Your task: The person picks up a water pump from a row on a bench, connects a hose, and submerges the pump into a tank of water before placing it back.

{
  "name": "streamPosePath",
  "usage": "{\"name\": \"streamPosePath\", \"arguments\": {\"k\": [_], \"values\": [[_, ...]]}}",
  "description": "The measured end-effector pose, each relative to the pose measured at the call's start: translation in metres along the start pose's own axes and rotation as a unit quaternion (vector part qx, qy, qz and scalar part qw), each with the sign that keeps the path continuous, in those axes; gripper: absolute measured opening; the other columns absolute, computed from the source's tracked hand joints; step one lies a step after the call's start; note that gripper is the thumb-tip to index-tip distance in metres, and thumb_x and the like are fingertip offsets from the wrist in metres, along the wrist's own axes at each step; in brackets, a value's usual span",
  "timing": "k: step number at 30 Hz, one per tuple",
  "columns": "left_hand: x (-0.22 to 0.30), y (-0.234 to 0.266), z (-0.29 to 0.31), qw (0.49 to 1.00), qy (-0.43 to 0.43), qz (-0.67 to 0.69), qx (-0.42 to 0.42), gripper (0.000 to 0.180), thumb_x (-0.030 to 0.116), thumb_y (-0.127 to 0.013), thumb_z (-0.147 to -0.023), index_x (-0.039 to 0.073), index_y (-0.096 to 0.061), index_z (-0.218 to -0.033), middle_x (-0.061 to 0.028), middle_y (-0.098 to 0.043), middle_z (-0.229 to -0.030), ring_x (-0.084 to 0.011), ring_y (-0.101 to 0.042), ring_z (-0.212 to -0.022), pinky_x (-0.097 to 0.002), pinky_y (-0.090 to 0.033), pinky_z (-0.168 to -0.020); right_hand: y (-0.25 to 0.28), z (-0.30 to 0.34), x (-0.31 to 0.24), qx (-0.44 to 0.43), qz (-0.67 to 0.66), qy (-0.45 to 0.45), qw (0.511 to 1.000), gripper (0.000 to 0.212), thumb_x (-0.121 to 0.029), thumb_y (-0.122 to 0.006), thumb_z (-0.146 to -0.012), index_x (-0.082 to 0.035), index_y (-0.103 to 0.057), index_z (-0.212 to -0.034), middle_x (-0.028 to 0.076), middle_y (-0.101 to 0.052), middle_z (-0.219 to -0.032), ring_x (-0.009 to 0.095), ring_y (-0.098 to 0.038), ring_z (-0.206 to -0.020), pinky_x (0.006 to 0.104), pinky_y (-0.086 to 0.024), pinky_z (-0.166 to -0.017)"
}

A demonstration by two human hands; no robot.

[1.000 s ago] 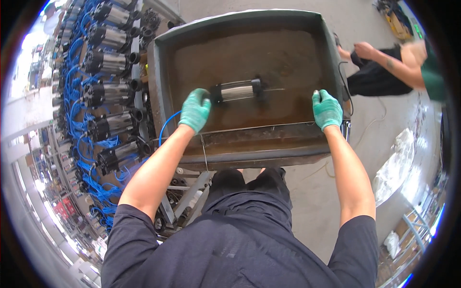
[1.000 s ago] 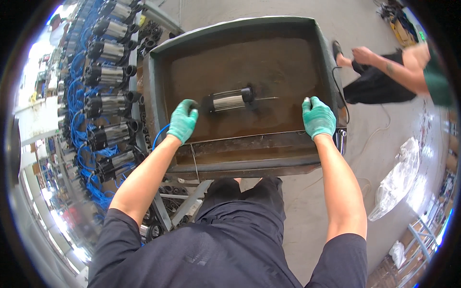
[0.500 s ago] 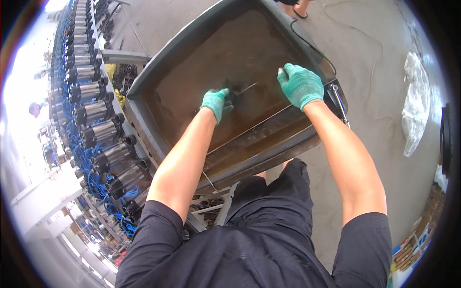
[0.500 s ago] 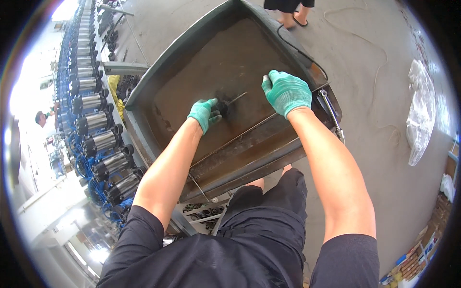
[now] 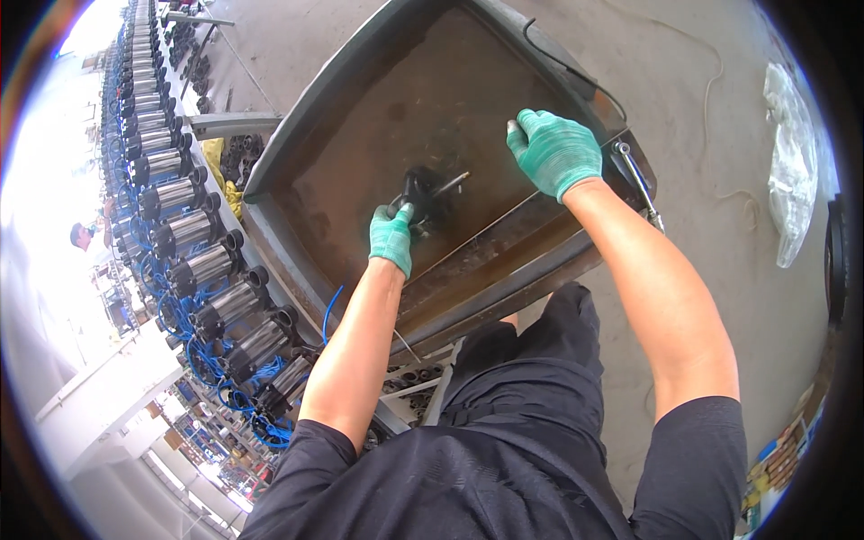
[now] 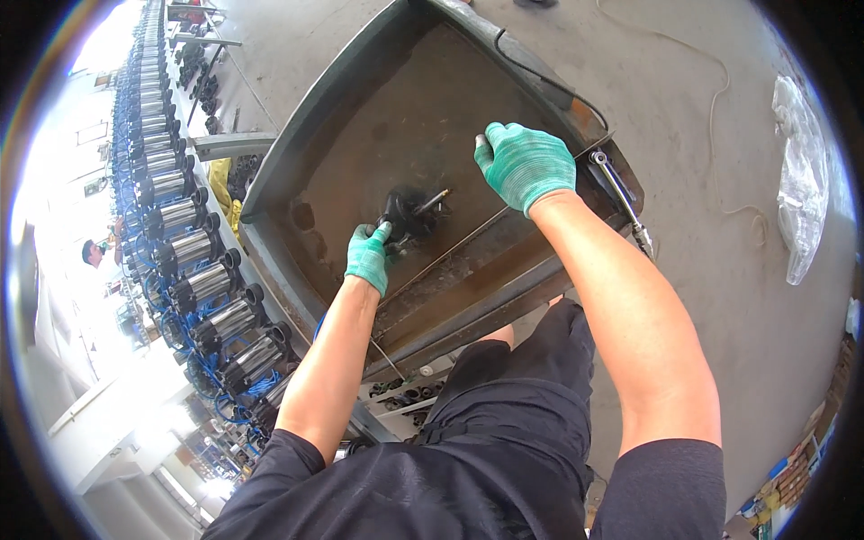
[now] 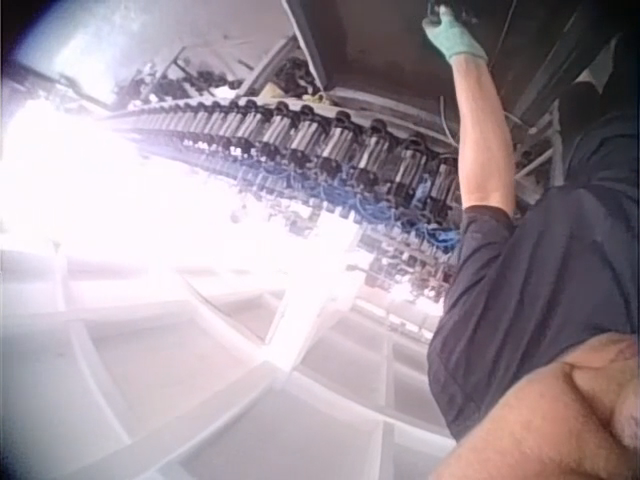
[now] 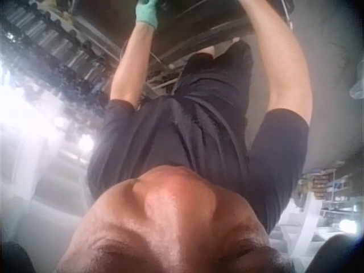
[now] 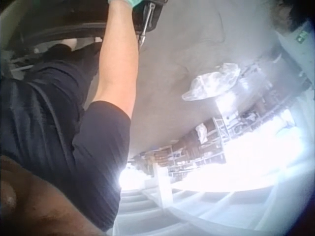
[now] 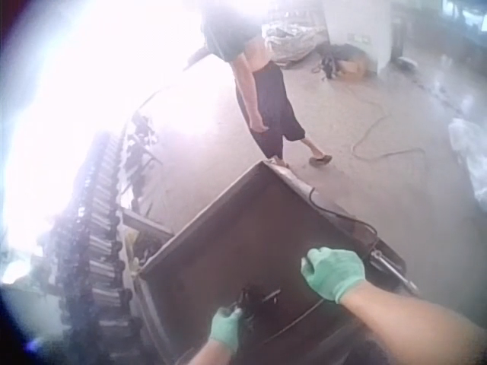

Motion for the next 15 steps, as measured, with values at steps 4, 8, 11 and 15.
{"name": "streamPosePath", "arguments": {"k": [4, 8, 11, 15], "values": [[-0.008, 0.002, 0.011, 0.999, 0.013, 0.048, 0.001, 0.019, 0.010, -0.068, -0.097, 0.010, -0.049, -0.102, -0.0059, -0.060, -0.087, -0.0185, -0.058, -0.059, -0.0350, -0.053, -0.051, 0.002, 0.001, 0.003, 0.013, 0.000, 0.005, 1.000, 0.031, -0.036, -0.050, -0.102, -0.011, -0.066, -0.094, 0.014, -0.072, -0.090, 0.035, -0.071, -0.081, 0.0481, -0.057, -0.073], [-0.011, 0.013, 0.016, 0.998, 0.021, 0.050, 0.032, 0.020, 0.010, -0.068, -0.096, 0.012, -0.048, -0.099, -0.0041, -0.058, -0.081, -0.0156, -0.054, -0.053, -0.0342, -0.050, -0.047, 0.002, 0.000, 0.000, 0.015, -0.001, 0.010, 1.000, 0.031, -0.036, -0.050, -0.102, -0.011, -0.066, -0.093, 0.014, -0.072, -0.088, 0.035, -0.071, -0.080, 0.0479, -0.057, -0.072], [-0.015, 0.019, 0.016, 0.996, 0.023, 0.062, 0.054, 0.020, 0.011, -0.069, -0.096, 0.013, -0.048, -0.097, -0.0028, -0.056, -0.076, -0.0137, -0.051, -0.051, -0.0330, -0.047, -0.044, 0.004, 0.001, 0.001, 0.026, -0.006, 0.014, 1.000, 0.031, -0.036, -0.051, -0.102, -0.011, -0.067, -0.093, 0.014, -0.072, -0.087, 0.035, -0.071, -0.079, 0.0478, -0.058, -0.071], [-0.015, 0.022, 0.021, 0.994, 0.027, 0.067, 0.076, 0.020, 0.012, -0.069, -0.095, 0.014, -0.049, -0.095, -0.0015, -0.053, -0.072, -0.0122, -0.048, -0.049, -0.0306, -0.043, -0.043, 0.002, 0.000, 0.001, 0.020, -0.002, 0.015, 1.000, 0.031, -0.035, -0.051, -0.102, -0.011, -0.067, -0.092, 0.014, -0.072, -0.087, 0.036, -0.071, -0.079, 0.0479, -0.058, -0.071]]}}
Point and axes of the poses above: each hand's wrist, its own z-axis away from the middle knuckle, its own y-axis out of the back of the hand, x = y × z, the point moved 10 cm from there along -z, towards the middle knuckle
